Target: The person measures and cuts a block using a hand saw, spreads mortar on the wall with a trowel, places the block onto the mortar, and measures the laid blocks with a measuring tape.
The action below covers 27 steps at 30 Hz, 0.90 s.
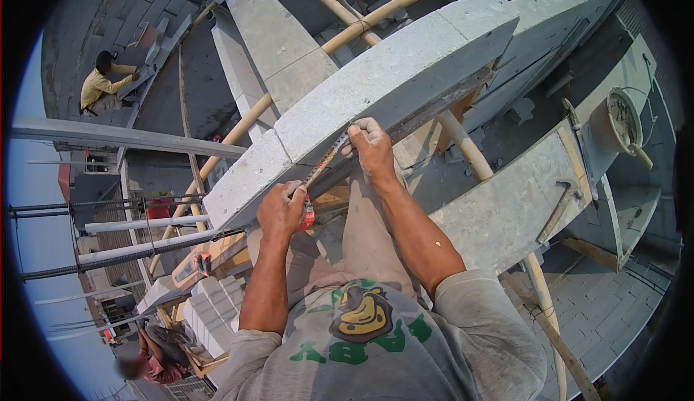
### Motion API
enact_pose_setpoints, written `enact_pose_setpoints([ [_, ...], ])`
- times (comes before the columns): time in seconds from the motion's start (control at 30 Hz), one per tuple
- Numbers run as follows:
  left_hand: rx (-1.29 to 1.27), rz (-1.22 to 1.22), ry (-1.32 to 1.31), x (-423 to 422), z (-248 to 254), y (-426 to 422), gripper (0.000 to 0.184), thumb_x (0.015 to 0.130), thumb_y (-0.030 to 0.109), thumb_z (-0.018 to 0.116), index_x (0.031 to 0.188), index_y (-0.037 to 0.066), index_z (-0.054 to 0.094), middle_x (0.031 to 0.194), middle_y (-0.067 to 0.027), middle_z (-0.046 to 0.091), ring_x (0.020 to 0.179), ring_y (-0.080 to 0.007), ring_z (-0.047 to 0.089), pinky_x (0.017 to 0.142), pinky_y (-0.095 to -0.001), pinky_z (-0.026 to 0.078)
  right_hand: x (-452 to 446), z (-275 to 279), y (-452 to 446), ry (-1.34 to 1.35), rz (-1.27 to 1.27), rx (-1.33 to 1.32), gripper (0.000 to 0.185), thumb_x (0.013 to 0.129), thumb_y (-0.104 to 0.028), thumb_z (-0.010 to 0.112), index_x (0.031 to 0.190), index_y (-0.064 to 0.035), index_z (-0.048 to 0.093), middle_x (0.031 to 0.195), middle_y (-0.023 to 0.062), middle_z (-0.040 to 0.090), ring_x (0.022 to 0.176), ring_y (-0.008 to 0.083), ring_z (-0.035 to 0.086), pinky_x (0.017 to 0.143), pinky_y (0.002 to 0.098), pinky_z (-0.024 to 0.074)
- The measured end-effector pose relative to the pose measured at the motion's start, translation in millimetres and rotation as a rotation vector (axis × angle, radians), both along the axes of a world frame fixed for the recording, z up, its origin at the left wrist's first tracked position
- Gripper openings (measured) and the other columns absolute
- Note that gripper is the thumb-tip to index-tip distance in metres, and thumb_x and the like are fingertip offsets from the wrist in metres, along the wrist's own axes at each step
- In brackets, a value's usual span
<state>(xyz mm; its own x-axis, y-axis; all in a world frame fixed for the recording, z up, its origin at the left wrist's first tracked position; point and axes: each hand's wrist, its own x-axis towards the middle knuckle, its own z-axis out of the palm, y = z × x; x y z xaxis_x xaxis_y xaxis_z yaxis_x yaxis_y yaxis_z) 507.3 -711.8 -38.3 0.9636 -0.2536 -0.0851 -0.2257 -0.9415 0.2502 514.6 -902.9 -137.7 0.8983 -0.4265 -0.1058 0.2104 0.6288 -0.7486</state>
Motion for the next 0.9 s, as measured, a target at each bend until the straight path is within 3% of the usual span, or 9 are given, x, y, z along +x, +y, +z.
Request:
enact_pose_setpoints([
  [0.4, 0.02, 0.003, 0.05, 6.0, -3.5, 1.2, 0.027, 0.086, 0.034, 0.059, 0.101, 0.015, 0.072, 0.094, -0.0103, 0.068, 0.087, -0.0321, 0.065, 0.077, -0.04, 0.05, 2.7, -9.6, 5.5, 0.001, -0.039, 0.051, 0.018, 0.093, -0.018, 0.059, 0.095, -0.0014, 0.054, 0.073, 0.0034, 0.06, 0.058, 0.009, 0.054, 0.054, 0.0219, 0.0428],
  [0.6, 0.081, 0.037, 0.107, 7.4, -25.6, -2.5, 0.027, 0.085, 0.036, 0.059, 0.098, 0.017, 0.073, 0.095, -0.0106, 0.068, 0.09, -0.0326, 0.065, 0.078, -0.0416, 0.049, 2.3, -46.0, 8.9, 0.201, -0.009, 0.182, 0.014, 0.092, -0.014, 0.059, 0.093, -0.0008, 0.054, 0.071, 0.0039, 0.058, 0.054, 0.0102, 0.054, 0.05, 0.0233, 0.0416],
  [0.7, 0.072, 0.04, 0.142, 6.1, -38.6, -2.8, 0.027, 0.085, 0.038, 0.058, 0.096, 0.018, 0.073, 0.096, -0.0104, 0.068, 0.091, -0.0325, 0.064, 0.078, -0.0419, 0.049, -0.4, -44.3, 2.8, 0.277, 0.052, 0.142, 0.011, 0.092, -0.01, 0.057, 0.098, -0.0007, 0.055, 0.079, 0.0049, 0.057, 0.059, 0.0114, 0.054, 0.053, 0.0229, 0.0436],
  [0.9, 0.042, 0.051, 0.219, 2.8, -34.3, -7.6, 0.027, 0.085, 0.039, 0.057, 0.095, 0.02, 0.073, 0.096, -0.0115, 0.068, 0.091, -0.0322, 0.064, 0.079, -0.0416, 0.049, -8.0, -29.9, -1.1, 0.287, 0.044, 0.056, 0.013, 0.093, -0.015, 0.057, 0.094, -0.002, 0.053, 0.071, 0.0049, 0.057, 0.054, 0.0121, 0.054, 0.051, 0.0246, 0.0428],
])
